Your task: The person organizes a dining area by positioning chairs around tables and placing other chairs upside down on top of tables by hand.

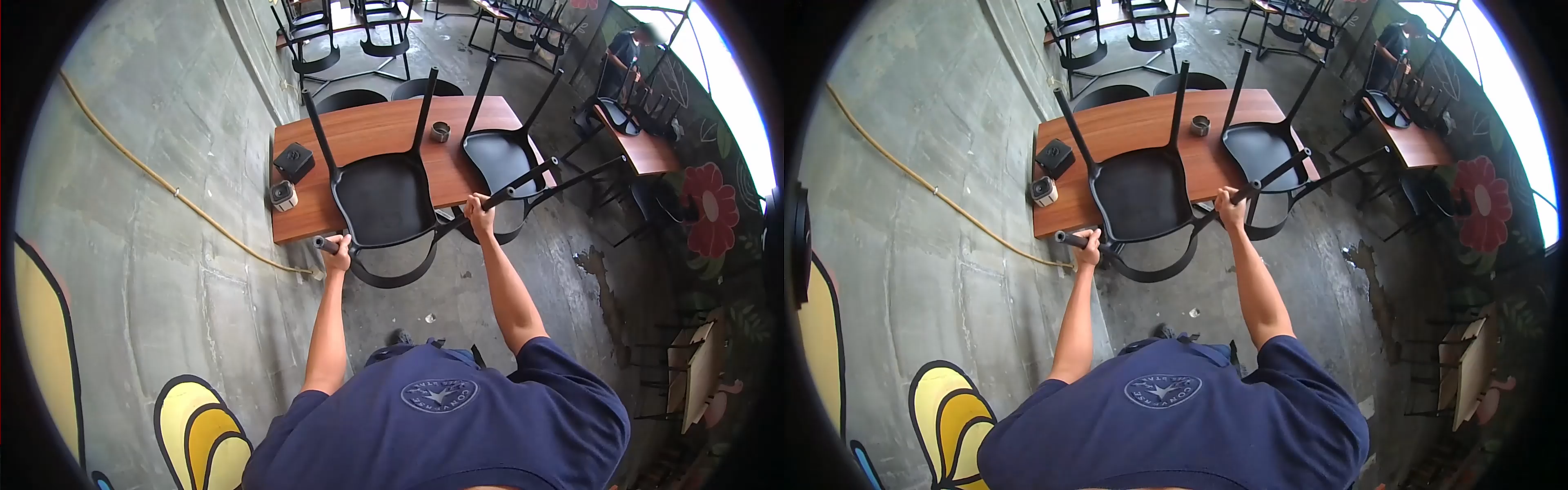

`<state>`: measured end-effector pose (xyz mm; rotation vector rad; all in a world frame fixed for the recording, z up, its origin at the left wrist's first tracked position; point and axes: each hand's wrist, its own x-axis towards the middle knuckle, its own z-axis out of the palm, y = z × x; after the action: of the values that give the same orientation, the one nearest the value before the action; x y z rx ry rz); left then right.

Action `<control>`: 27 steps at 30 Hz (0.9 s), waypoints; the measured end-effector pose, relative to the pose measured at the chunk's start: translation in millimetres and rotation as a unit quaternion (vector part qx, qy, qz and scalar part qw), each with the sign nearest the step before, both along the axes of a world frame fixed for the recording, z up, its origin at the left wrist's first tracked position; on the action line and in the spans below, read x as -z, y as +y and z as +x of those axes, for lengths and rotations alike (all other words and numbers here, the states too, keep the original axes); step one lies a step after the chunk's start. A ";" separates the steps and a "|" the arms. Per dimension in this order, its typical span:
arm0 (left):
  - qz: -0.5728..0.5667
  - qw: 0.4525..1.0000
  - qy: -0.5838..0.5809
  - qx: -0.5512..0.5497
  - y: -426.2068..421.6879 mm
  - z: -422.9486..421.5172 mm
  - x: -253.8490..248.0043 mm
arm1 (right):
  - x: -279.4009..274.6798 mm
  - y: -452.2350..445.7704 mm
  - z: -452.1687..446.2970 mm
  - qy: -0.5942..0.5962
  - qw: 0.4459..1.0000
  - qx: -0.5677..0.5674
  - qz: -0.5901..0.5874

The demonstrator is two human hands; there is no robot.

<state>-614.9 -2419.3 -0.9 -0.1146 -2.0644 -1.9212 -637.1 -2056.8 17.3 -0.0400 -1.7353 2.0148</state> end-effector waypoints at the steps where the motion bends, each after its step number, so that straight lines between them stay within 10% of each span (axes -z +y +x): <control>1: 0.008 1.000 0.000 -0.003 -0.1 -2.6 -0.1 | -1.8 -2.1 -1.5 -0.003 1.000 0.009 0.005; 27: -0.039 0.990 0.105 -0.088 24.7 -26.1 23.8 | -9.5 20.8 -4.9 -0.017 0.999 -0.018 0.037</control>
<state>-641.0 -2394.6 -24.7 -0.1415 -1.9403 -1.6509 -642.0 -2036.0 26.8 -0.0197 -1.8421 1.9851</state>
